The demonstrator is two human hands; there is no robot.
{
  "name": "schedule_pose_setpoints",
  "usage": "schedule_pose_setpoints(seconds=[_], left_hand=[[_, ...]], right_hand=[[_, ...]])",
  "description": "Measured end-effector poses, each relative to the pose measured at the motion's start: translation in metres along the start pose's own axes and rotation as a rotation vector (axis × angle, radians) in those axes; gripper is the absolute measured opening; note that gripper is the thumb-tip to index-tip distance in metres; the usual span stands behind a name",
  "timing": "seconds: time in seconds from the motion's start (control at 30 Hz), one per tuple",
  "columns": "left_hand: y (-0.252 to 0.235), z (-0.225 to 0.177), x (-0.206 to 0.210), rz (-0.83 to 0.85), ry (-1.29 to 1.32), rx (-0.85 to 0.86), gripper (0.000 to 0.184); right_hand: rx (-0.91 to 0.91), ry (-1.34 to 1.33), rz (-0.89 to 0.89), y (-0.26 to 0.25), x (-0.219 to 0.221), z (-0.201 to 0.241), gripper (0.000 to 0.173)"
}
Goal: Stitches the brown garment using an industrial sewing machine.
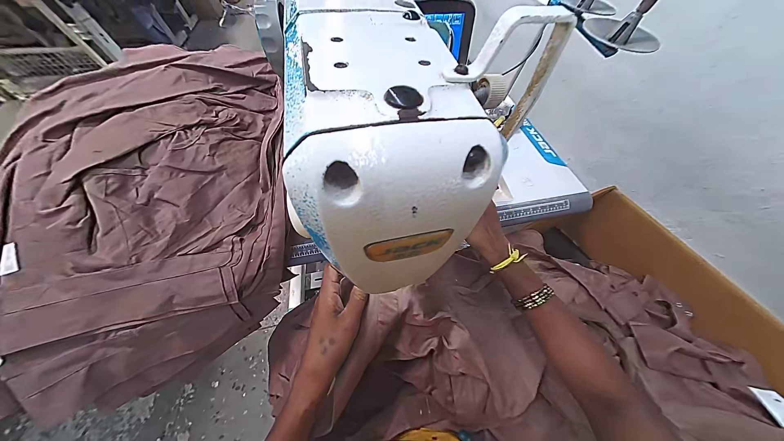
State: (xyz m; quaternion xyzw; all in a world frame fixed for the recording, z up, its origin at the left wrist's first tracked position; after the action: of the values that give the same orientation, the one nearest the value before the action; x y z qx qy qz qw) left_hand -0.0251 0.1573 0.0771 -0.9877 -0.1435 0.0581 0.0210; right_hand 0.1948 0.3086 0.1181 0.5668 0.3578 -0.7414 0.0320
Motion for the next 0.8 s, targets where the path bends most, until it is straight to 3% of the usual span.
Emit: schedule_pose_setpoints(seconds=[0.17,0.37,0.5,0.57,0.63,0.7,0.8], left_hand=[[0.004,0.004,-0.001,-0.026,0.036,-0.01,0.027],[0.0,0.008,-0.001,-0.007,0.047,-0.045,0.019],[-0.008,0.017,-0.001,0.014,-0.04,-0.101,0.019],[-0.003,0.005,-0.003,-0.011,-0.151,0.004,0.022],[0.022,-0.033,0.002,0.023,-0.319,0.345,0.033],[0.049,-0.058,0.01,0.131,-0.362,0.571,0.035],[0.059,-0.061,0.007,0.21,-0.258,0.583,0.027]], right_hand=[[-0.004,-0.032,-0.101,0.013,-0.001,-0.002,0.015],[0.157,-0.309,-0.223,0.029,-0.028,-0.023,0.017],[0.196,-0.426,-0.19,0.027,-0.05,-0.004,0.016],[0.1,-0.427,-0.191,0.024,-0.06,0.022,0.015],[-0.15,-0.356,-0.265,0.031,-0.073,0.065,0.018],[-0.416,-0.302,-0.294,0.047,-0.074,0.112,0.021],[-0.578,-0.251,-0.262,0.047,-0.068,0.149,0.027]])
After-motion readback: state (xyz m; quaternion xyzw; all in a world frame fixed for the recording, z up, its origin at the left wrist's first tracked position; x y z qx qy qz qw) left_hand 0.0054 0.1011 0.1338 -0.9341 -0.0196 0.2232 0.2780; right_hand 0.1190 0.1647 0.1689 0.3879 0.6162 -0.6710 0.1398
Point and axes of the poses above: each hand's wrist, its own y-axis away from the middle knuckle, its own x-axis out of the palm, z = x × y, the point moved 10 cm from there along -y, towards the middle knuckle
